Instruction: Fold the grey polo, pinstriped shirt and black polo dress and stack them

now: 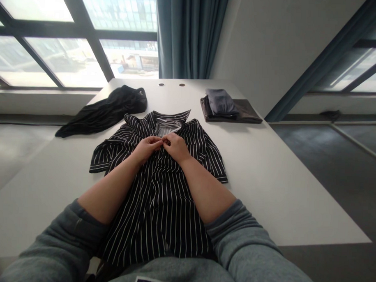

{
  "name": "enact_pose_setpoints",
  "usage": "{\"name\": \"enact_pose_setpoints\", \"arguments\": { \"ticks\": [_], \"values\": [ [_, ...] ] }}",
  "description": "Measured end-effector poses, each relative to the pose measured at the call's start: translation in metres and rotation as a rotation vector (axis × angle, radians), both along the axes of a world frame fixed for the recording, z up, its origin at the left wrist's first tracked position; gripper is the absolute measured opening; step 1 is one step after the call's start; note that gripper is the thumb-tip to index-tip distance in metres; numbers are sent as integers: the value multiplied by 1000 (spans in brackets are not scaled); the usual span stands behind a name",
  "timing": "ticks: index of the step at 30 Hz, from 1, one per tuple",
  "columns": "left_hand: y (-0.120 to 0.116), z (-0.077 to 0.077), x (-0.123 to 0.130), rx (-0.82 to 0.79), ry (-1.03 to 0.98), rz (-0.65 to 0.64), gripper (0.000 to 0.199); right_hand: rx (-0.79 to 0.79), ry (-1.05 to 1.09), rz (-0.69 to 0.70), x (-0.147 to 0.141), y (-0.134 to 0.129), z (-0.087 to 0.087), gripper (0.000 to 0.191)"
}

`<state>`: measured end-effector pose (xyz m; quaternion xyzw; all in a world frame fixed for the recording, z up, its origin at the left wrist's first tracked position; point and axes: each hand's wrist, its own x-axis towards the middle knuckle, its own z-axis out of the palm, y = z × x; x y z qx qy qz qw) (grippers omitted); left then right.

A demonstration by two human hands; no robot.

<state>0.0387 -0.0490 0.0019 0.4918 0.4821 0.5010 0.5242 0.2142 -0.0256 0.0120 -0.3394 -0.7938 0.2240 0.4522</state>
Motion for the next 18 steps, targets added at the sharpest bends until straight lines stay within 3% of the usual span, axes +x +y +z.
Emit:
{"name": "enact_pose_setpoints", "arguments": {
  "ticks": [7, 18],
  "values": [
    [0, 2, -1, 113, 176, 100, 33, -87, 70, -18, -1, 1, -5, 15],
    [-1, 1, 1, 74, 13, 26, 28, -123, 146, 3, 2, 5, -8, 12]
  ]
}}
